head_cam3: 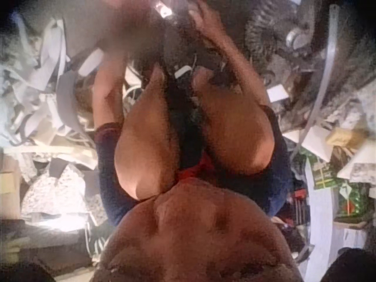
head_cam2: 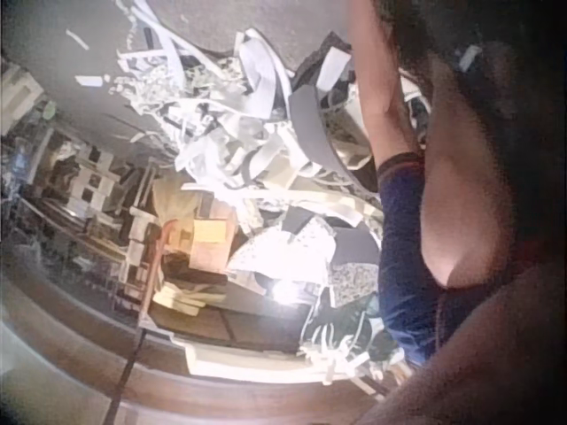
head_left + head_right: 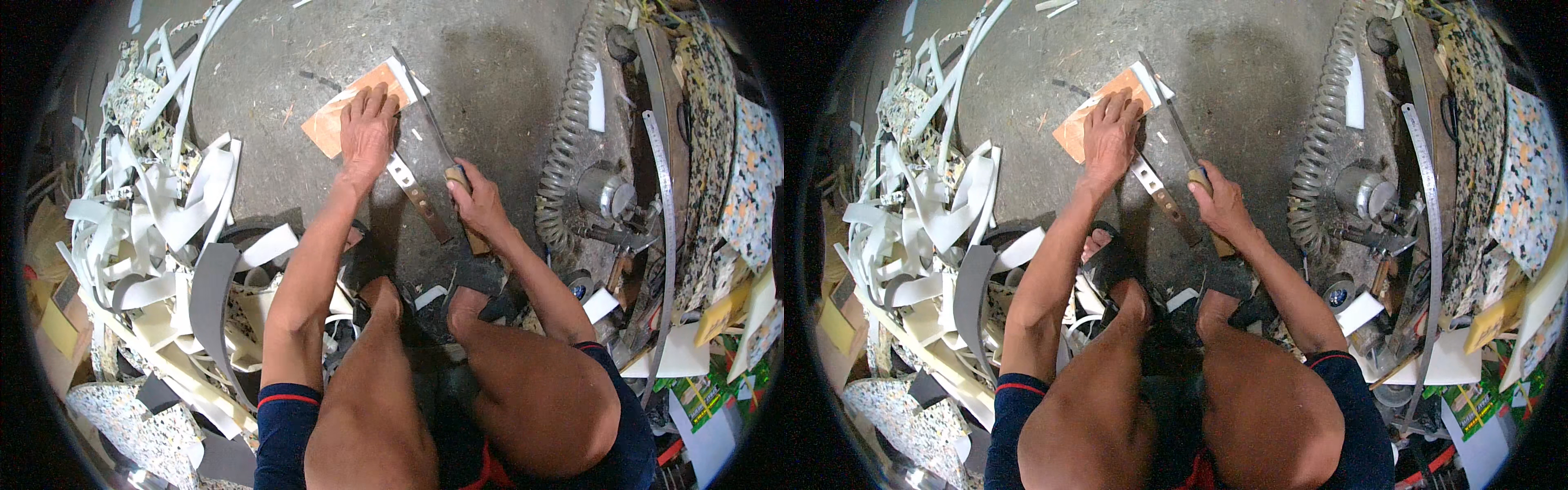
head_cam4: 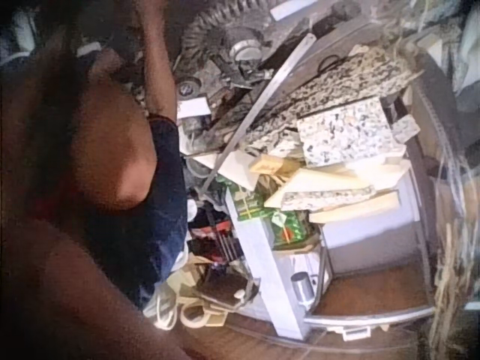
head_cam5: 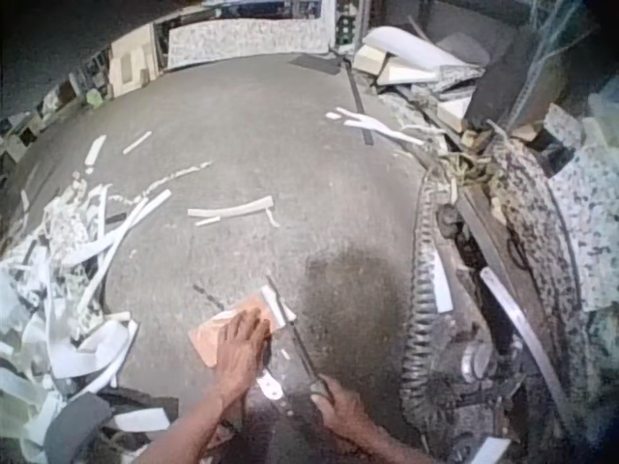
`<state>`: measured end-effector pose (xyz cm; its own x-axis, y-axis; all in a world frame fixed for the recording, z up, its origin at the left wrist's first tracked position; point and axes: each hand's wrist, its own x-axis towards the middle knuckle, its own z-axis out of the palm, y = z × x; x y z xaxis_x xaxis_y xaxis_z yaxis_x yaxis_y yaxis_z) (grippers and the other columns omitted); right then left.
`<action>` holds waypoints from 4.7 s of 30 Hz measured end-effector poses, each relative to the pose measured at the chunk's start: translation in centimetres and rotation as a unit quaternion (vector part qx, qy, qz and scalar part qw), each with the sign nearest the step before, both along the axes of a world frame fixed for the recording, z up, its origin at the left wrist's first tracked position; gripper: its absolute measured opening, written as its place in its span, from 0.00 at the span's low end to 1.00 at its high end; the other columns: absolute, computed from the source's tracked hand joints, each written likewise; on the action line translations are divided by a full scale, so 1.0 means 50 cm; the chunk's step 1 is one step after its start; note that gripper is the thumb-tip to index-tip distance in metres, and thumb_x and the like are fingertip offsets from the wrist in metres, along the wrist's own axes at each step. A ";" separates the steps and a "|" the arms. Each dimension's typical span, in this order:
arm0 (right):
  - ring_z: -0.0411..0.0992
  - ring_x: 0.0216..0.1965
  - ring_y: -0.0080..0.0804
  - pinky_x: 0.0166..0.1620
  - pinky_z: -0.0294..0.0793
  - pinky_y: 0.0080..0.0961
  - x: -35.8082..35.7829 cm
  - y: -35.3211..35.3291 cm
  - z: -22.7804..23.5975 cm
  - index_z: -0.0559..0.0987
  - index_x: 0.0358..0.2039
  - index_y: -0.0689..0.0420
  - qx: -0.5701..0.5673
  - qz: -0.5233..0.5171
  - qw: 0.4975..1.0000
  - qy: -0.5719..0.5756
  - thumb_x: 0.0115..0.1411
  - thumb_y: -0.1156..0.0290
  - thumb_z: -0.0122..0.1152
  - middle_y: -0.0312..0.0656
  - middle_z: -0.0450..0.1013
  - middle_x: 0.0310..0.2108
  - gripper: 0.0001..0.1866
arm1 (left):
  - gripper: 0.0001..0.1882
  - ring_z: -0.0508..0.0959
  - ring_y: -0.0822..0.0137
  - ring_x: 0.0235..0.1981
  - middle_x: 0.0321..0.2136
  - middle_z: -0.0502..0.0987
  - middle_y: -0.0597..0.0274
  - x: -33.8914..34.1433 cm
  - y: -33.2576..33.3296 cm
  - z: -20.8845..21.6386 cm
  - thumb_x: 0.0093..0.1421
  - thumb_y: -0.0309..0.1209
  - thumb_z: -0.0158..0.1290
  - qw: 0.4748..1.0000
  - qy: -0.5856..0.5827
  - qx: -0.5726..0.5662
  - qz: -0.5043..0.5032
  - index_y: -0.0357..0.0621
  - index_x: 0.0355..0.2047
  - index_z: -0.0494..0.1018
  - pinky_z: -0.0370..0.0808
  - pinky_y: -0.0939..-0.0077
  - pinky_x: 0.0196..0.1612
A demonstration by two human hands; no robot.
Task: The person sits on the floor and assembles small rectangular pieces of material. They use a metal ruler to measure and align the pieces, a spray gun to apply adhesive, and a knife to trim excess material. The person handles white and speckled pieces, stacking them together.
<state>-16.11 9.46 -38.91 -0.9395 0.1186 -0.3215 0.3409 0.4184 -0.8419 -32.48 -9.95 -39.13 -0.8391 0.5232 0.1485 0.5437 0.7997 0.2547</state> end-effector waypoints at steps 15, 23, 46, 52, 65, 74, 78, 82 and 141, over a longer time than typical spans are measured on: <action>0.77 0.37 0.57 0.41 0.76 0.43 -0.013 -0.007 0.015 0.78 0.49 0.67 0.043 -0.002 0.998 0.041 0.63 0.70 0.57 0.60 0.76 0.35 0.17 | 0.24 0.68 0.46 0.64 0.65 0.68 0.55 -0.032 0.009 -0.019 0.61 0.23 0.49 0.993 -0.058 -0.097 -0.018 0.45 0.59 0.70 0.64 0.55 0.66; 0.75 0.36 0.60 0.41 0.75 0.46 -0.007 0.007 -0.021 0.77 0.47 0.68 0.080 0.034 0.994 0.066 0.63 0.70 0.57 0.59 0.75 0.33 0.17 | 0.21 0.67 0.48 0.64 0.65 0.68 0.56 -0.033 0.014 -0.020 0.62 0.25 0.50 0.994 -0.055 -0.094 -0.025 0.43 0.56 0.73 0.64 0.50 0.64; 0.76 0.39 0.62 0.41 0.75 0.50 0.027 0.015 0.005 0.77 0.42 0.61 0.097 0.045 0.992 0.070 0.66 0.68 0.56 0.58 0.77 0.37 0.10 | 0.20 0.68 0.47 0.64 0.64 0.70 0.57 -0.039 0.020 -0.027 0.66 0.30 0.46 0.991 -0.058 -0.117 -0.026 0.49 0.59 0.72 0.64 0.54 0.65; 0.76 0.41 0.60 0.44 0.75 0.48 0.144 0.037 0.050 0.77 0.45 0.62 0.088 0.026 0.996 0.017 0.66 0.68 0.56 0.58 0.77 0.38 0.12 | 0.19 0.70 0.46 0.61 0.60 0.72 0.54 -0.035 0.014 -0.022 0.63 0.29 0.53 0.995 -0.028 -0.088 -0.025 0.47 0.55 0.74 0.66 0.53 0.62; 0.79 0.42 0.48 0.47 0.76 0.36 0.134 0.083 0.218 0.78 0.51 0.65 0.057 -0.064 0.995 -0.046 0.65 0.69 0.57 0.56 0.78 0.42 0.17 | 0.32 0.81 0.38 0.38 0.35 0.80 0.38 0.141 0.033 0.014 0.56 0.42 0.65 0.928 -0.276 0.051 0.247 0.34 0.49 0.63 0.76 0.51 0.42; 0.70 0.25 0.17 0.24 0.70 0.18 -0.206 0.080 0.065 0.75 0.38 0.58 -0.172 -0.137 0.975 -0.040 0.65 0.57 0.64 0.33 0.71 0.26 0.16 | 0.21 0.79 0.58 0.30 0.32 0.79 0.53 0.169 -0.026 -0.037 0.56 0.25 0.59 0.631 -0.432 0.481 0.429 0.32 0.48 0.67 0.76 0.60 0.36; 0.70 0.22 0.20 0.22 0.72 0.21 -0.227 0.032 0.019 0.74 0.43 0.62 -0.304 -0.129 0.944 -0.016 0.62 0.58 0.65 0.37 0.72 0.28 0.20 | 0.07 0.73 0.72 0.25 0.25 0.76 0.64 0.197 -0.046 0.086 0.60 0.26 0.58 0.733 -0.400 0.375 0.404 0.35 0.36 0.73 0.71 0.73 0.29; 0.72 0.26 0.19 0.24 0.74 0.22 -0.204 0.022 0.033 0.73 0.44 0.62 -0.452 -0.158 0.877 -0.022 0.62 0.61 0.62 0.37 0.73 0.30 0.18 | 0.08 0.70 0.77 0.26 0.25 0.75 0.67 0.220 -0.050 0.131 0.61 0.29 0.60 0.812 -0.356 0.338 0.316 0.37 0.35 0.74 0.69 0.76 0.30; 0.76 0.37 0.54 0.38 0.75 0.44 0.063 0.181 0.007 0.74 0.53 0.56 0.201 0.106 0.972 0.067 0.64 0.66 0.62 0.50 0.74 0.37 0.19 | 0.21 0.64 0.45 0.67 0.63 0.69 0.53 0.069 0.007 -0.026 0.61 0.34 0.59 0.991 -0.080 -0.042 -0.097 0.44 0.55 0.75 0.59 0.45 0.69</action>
